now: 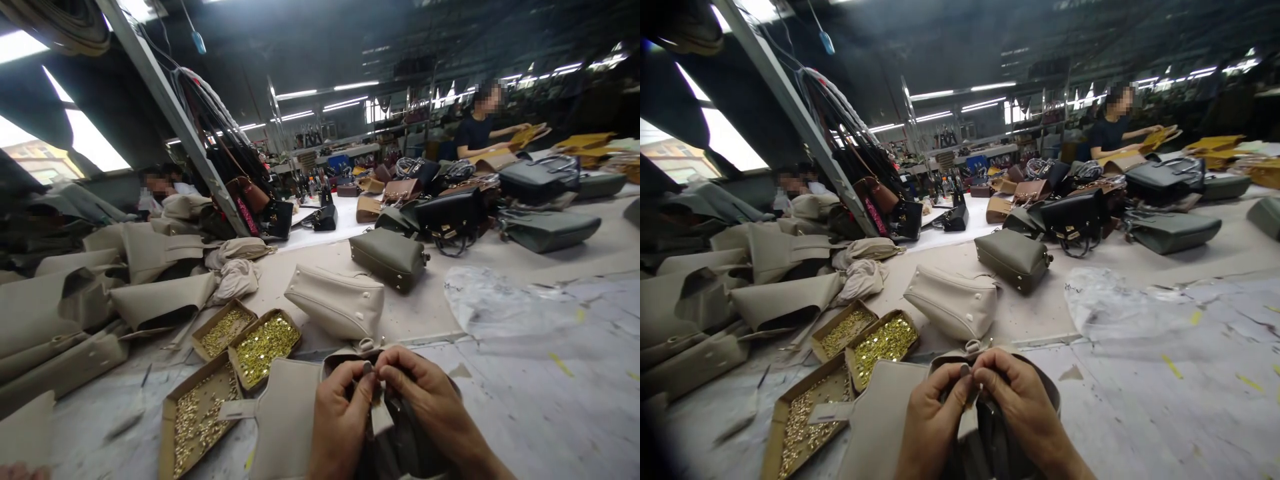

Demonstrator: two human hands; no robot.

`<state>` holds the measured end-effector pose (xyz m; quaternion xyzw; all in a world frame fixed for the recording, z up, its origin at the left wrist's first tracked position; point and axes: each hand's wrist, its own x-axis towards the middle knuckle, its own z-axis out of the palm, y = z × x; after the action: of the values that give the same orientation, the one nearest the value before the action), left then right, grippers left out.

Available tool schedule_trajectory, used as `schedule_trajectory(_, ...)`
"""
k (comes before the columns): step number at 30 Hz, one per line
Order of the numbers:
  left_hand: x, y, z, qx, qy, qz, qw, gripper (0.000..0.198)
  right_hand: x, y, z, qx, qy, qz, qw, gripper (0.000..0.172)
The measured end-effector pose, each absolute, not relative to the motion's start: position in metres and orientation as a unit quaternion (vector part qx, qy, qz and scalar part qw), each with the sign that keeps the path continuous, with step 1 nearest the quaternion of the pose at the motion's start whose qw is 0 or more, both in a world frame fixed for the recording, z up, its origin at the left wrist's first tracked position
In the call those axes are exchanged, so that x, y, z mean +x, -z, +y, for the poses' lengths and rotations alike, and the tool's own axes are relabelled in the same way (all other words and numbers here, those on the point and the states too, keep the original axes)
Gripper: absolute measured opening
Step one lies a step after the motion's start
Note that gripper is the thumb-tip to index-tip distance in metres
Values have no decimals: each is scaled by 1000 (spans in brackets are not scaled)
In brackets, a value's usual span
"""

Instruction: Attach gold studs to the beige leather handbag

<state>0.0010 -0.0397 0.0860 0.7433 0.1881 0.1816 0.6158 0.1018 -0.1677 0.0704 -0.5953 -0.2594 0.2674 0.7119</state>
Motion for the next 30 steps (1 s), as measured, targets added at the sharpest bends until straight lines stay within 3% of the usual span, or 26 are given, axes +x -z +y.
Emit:
schedule_trajectory(7, 0, -84, -34, 745, -169, 192, 617, 33, 101, -72, -170, -605, -234, -296, 701, 19)
schedule_trajectory(30, 3, -81, -44, 812, -198, 130, 533, 23, 96, -62, -175, -604, -210, -245, 729, 31)
